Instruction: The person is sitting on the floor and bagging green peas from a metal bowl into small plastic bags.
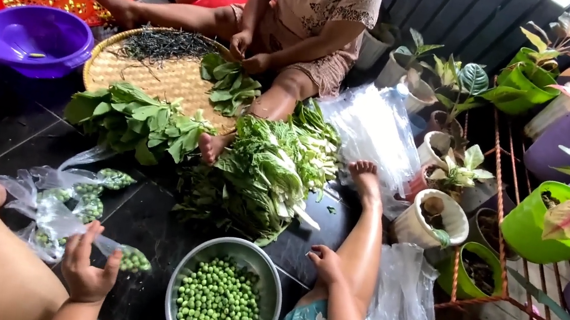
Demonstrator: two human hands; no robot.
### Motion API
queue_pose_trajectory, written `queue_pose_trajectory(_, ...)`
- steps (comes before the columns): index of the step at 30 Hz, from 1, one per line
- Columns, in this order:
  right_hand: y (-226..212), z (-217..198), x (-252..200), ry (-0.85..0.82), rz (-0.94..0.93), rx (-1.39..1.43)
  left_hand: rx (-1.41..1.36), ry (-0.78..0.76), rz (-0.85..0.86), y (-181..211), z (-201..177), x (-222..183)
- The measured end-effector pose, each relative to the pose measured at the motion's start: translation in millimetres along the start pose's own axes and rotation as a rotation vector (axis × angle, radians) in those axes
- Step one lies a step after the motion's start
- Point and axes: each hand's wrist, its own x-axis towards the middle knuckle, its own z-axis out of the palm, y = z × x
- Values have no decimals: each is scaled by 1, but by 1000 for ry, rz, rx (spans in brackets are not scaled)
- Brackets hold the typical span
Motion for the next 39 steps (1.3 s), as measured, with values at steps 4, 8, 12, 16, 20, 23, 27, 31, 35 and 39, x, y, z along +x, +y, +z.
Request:
queue_pose_trajectory(4,-7,-2,-4,-17,12,-46,64,-11,-65,-17,10,-7)
queue_pose_trajectory(8,-1,2,1,8,14,-59,71,-88,-172,-39,26,-23)
queue_pose_trajectory(12,-10,-3,-5,-12,41,-54,122,-75,-191,-36,24,-19)
queue_pose_trajectory(16,1,0,0,-7,23,-59,133,-66,-122,-30,18,-18)
queue_pose_trajectory(20,2,3,2,-6,19,-40,50,-56,-143,-19,8,-12)
queue_pose_trajectory(23,2,2,-1,-3,15,-28,29,-6,-94,-21,5,-5)
queue_pose_trajectory(27,1,3,2,8,17,-64,131,-3,-103,-28,7,-8)
queue_pose_trajectory(31,-6,-2,-4,-7,34,-96,144,-4,-94,-30,9,-11)
queue_pose_trajectory(35,-11,-4,-8,-16,45,-112,71,14,-95,-16,2,-7)
queue_pose_trajectory(39,-20,-8,-11,-21,70,-110,44,6,-64,-7,-1,-10)
